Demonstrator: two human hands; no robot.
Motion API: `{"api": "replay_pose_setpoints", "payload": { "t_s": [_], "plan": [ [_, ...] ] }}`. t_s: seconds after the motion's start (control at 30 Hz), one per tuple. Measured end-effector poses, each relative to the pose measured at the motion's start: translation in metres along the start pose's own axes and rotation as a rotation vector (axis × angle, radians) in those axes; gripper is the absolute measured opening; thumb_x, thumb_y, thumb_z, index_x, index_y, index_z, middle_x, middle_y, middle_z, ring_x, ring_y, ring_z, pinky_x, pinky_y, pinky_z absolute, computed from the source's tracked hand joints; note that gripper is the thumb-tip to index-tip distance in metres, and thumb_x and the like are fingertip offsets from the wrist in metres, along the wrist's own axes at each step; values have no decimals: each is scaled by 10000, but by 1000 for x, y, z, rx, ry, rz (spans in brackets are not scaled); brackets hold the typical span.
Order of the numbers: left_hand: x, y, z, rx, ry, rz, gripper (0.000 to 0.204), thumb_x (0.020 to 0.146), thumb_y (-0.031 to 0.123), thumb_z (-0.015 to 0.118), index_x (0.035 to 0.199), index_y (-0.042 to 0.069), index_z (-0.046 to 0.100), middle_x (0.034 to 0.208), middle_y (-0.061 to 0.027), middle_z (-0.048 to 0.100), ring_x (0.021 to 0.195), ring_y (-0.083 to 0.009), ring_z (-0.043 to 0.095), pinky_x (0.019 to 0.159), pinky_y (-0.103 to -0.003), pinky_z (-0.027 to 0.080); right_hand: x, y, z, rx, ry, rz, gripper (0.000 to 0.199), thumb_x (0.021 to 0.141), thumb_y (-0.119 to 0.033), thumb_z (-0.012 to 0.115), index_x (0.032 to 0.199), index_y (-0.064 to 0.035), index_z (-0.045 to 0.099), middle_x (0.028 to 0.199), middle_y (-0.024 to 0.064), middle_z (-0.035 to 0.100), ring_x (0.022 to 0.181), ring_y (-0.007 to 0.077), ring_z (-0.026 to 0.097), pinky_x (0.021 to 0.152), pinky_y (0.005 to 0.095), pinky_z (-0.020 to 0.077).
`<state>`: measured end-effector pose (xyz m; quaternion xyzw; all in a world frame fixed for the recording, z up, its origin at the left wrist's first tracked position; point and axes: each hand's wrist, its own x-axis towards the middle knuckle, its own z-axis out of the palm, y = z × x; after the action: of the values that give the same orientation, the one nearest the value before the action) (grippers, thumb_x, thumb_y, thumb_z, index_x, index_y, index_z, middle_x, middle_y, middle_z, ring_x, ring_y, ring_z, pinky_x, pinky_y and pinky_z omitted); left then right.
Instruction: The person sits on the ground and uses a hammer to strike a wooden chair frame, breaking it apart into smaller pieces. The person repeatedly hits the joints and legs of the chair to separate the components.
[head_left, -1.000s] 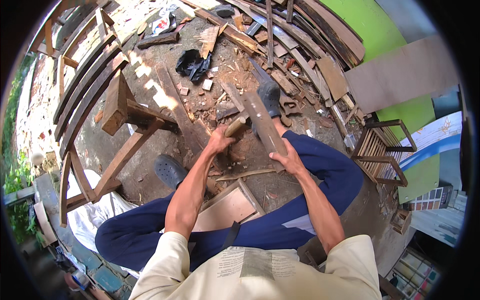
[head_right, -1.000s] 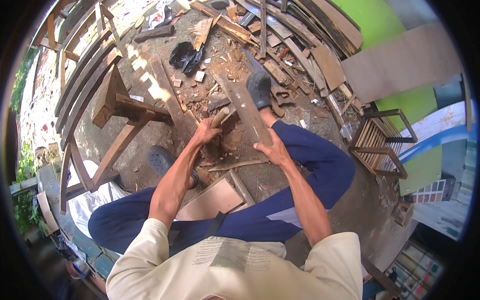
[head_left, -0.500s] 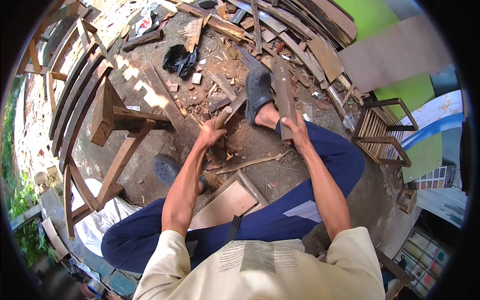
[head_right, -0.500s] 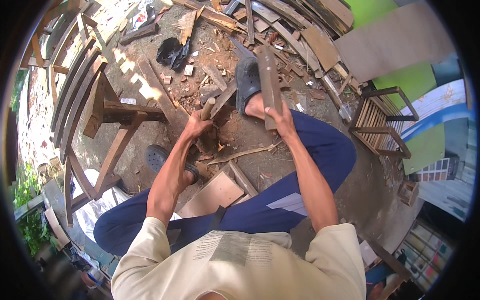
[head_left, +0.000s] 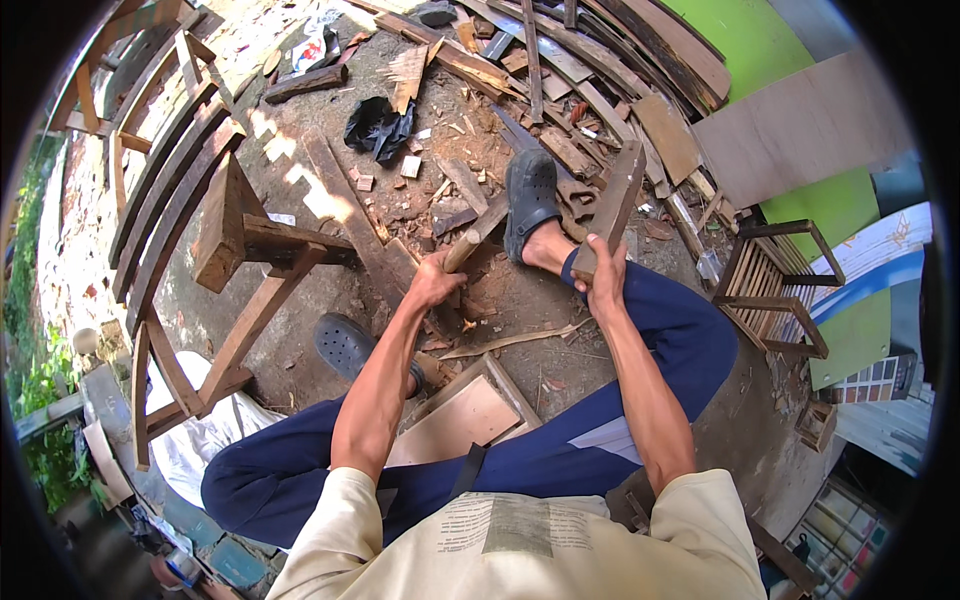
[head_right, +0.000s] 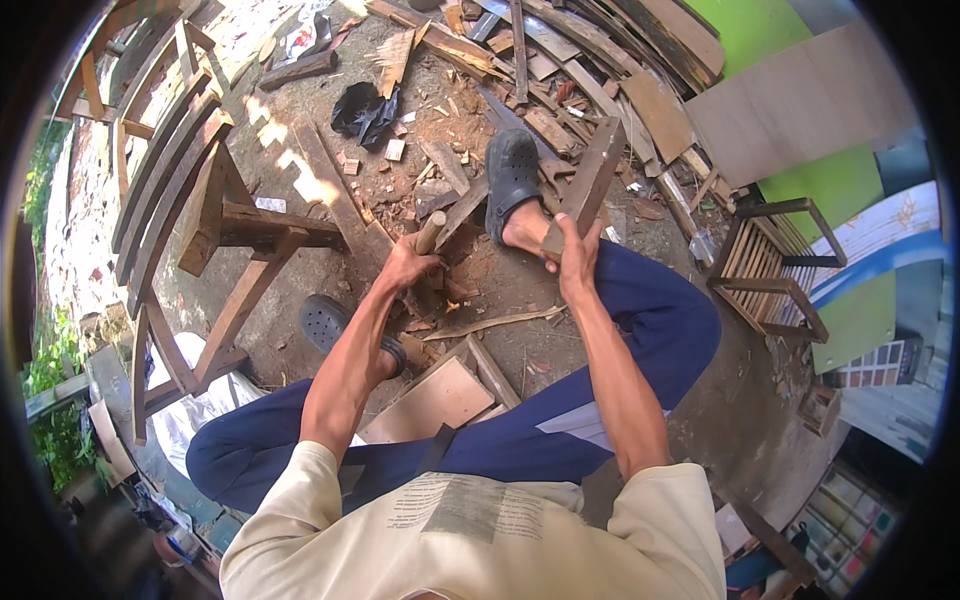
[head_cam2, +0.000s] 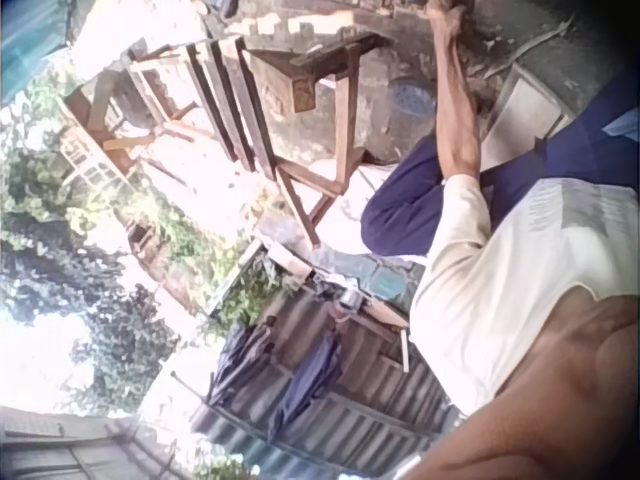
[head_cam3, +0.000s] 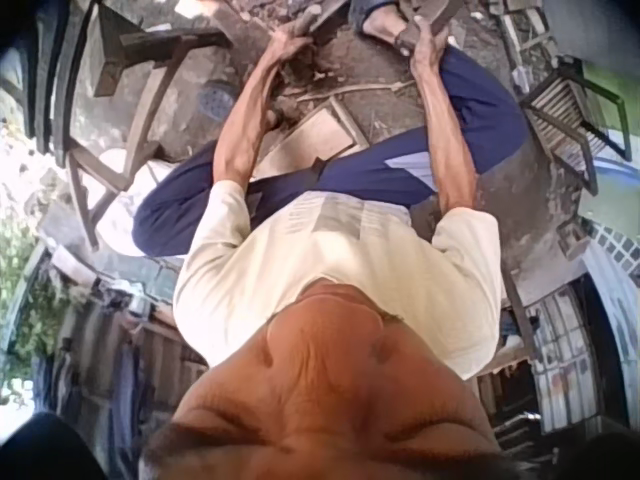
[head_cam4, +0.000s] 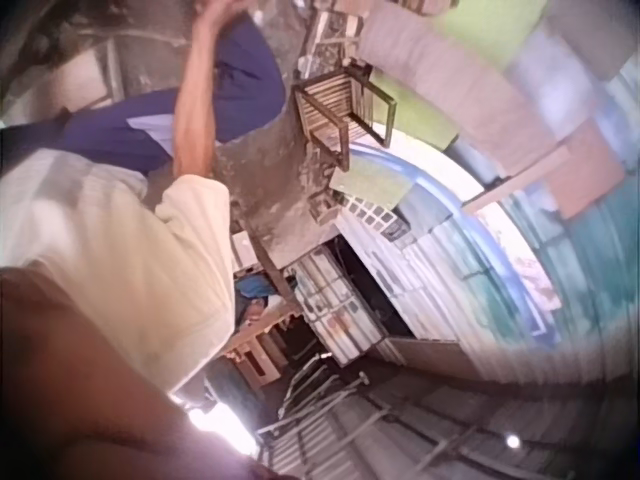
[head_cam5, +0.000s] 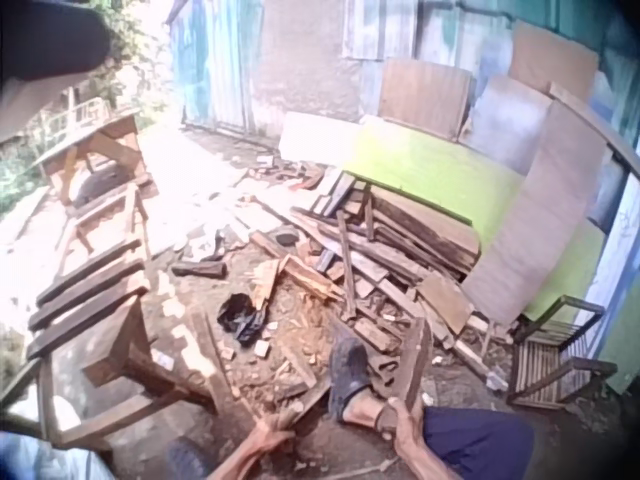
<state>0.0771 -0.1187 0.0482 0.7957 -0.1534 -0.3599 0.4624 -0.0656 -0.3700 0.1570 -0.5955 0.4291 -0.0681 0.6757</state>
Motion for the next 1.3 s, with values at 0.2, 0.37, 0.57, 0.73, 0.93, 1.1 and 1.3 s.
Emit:
{"api": "replay_pose_setpoints", "payload": {
  "t_s": [0.2, 0.37, 0.57, 0.73, 0.93, 1.1, 1.3],
  "plan": [
    [-2, 0, -6, -16, -29, 10, 533, 731, 87, 773, 1244, 41, 636, 1045, -115, 706, 941, -208, 660, 882, -340, 526, -34, 7, -12, -404, -369, -407, 814, 789, -287, 722, 1416, 42, 319, 1252, 274, 563, 1195, 363, 562, 1038, 397, 417],
    [1, -4, 0, -25, 27, 31, 327, 737, 56, 732, 1052, 21, 651, 822, -32, 668, 722, -136, 610, 688, -315, 521, -8, -3, -6, -215, -146, -148, 754, 813, -334, 688, 1378, 36, 353, 1037, 225, 635, 789, 321, 673, 691, 401, 546],
    [0, -10, 0, -58, 21, 121, 425, 739, 36, 727, 1156, 13, 650, 920, -36, 684, 849, -134, 616, 793, -318, 518, -24, 53, -3, -503, -344, -497, 663, 838, -356, 654, 1347, -18, 398, 861, 113, 576, 545, 148, 560, 354, 257, 377],
    [-3, 0, -2, -29, -1, 53, 362, 749, 36, 727, 1098, 1, 636, 867, -36, 662, 782, -132, 607, 722, -323, 526, 6, -7, -3, 68, -76, 100, 765, 790, -366, 679, 1385, 1, 366, 1028, 211, 601, 672, 255, 655, 480, 332, 520],
    [-8, -5, -8, -50, -14, 78, 374, 736, 26, 720, 1099, 6, 632, 871, -26, 662, 778, -131, 603, 722, -315, 523, -12, -24, -13, -516, -545, -325, 875, 752, -355, 718, 1440, 9, 319, 1317, 293, 531, 1219, 367, 556, 1054, 462, 427],
    [-6, 4, -5, -62, -50, -39, 376, 726, 27, 730, 1090, 9, 636, 862, -19, 650, 782, -125, 598, 725, -305, 518, 4, -23, -8, -86, -159, -34, 844, 759, -352, 718, 1416, 13, 335, 1271, 272, 550, 1152, 342, 584, 959, 445, 487],
    [-5, 5, -2, -81, -44, 79, 425, 714, 31, 748, 1124, 7, 639, 891, -26, 646, 831, -133, 591, 773, -305, 508, -9, 7, -25, -522, -451, -209, 869, 741, -404, 748, 1419, 1, 386, 1319, 281, 508, 1295, 347, 458, 1120, 407, 308]
  ]
}}
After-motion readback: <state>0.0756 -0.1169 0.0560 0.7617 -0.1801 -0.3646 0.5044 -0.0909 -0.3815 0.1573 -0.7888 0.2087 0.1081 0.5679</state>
